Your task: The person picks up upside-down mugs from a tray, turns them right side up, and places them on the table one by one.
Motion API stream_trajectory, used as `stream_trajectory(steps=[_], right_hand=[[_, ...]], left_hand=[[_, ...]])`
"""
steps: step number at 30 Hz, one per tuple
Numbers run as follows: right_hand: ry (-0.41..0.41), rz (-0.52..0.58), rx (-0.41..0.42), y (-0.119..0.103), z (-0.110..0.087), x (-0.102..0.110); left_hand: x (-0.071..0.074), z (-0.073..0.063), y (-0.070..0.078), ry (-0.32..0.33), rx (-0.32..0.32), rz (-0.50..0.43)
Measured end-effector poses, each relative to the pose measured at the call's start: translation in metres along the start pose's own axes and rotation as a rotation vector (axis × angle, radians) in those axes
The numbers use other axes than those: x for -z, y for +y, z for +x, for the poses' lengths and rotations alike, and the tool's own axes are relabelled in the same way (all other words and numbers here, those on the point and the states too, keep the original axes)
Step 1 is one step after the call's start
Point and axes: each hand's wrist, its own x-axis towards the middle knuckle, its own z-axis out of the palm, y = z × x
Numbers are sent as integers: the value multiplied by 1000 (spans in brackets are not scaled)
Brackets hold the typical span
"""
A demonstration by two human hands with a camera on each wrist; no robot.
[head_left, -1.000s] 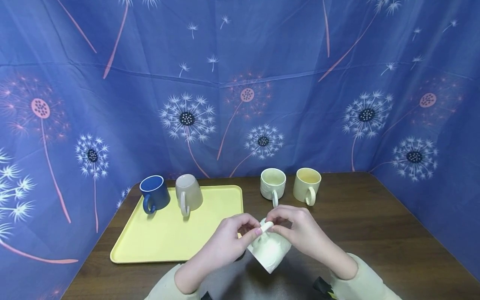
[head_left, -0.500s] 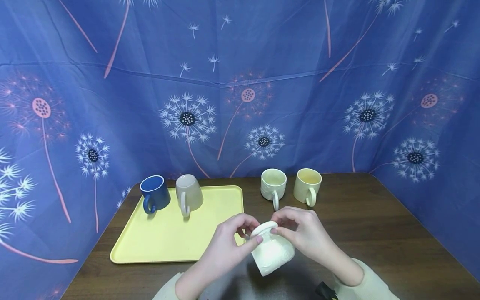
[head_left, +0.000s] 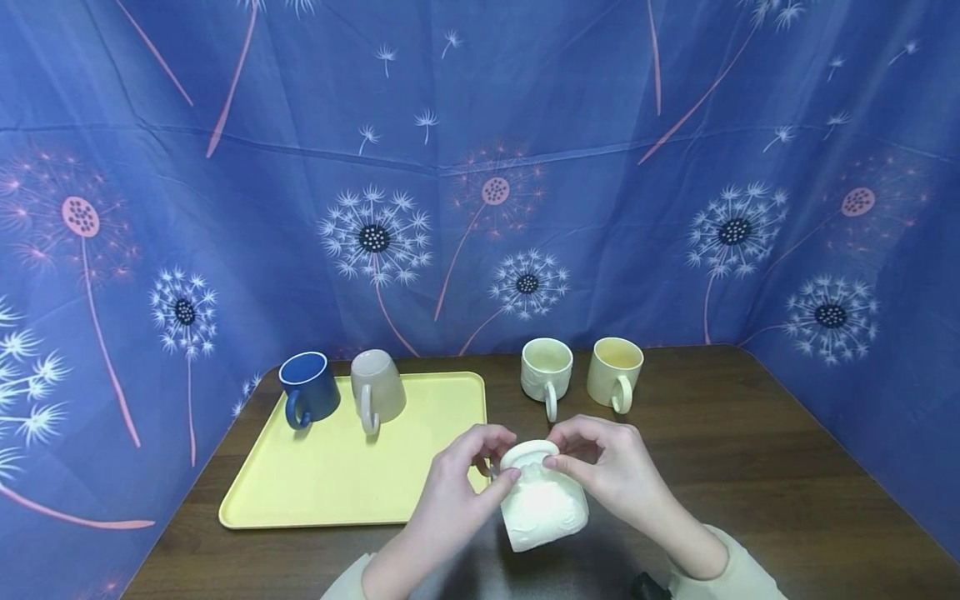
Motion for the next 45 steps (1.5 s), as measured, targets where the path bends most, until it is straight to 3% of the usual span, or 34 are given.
stream_trajectory(steps=[11, 21, 27, 32, 40, 45], right_hand=[[-31, 30, -67, 0, -1, -2], [-53, 32, -43, 2, -3, -2], [-63, 31, -7, 4, -4, -2], [-116, 42, 2, 5, -5, -1], [-186, 35, 42, 7, -6, 3], [-294, 86, 20, 9, -5, 9]], left_hand=[[-4, -3, -11, 52, -149, 22], [-2, -1, -13, 48, -206, 63], [1, 1, -11, 15, -172, 96], [3, 3, -9, -20, -160, 135], [1, 6, -9, -47, -238, 172], [3, 6, -10, -80, -282, 202]])
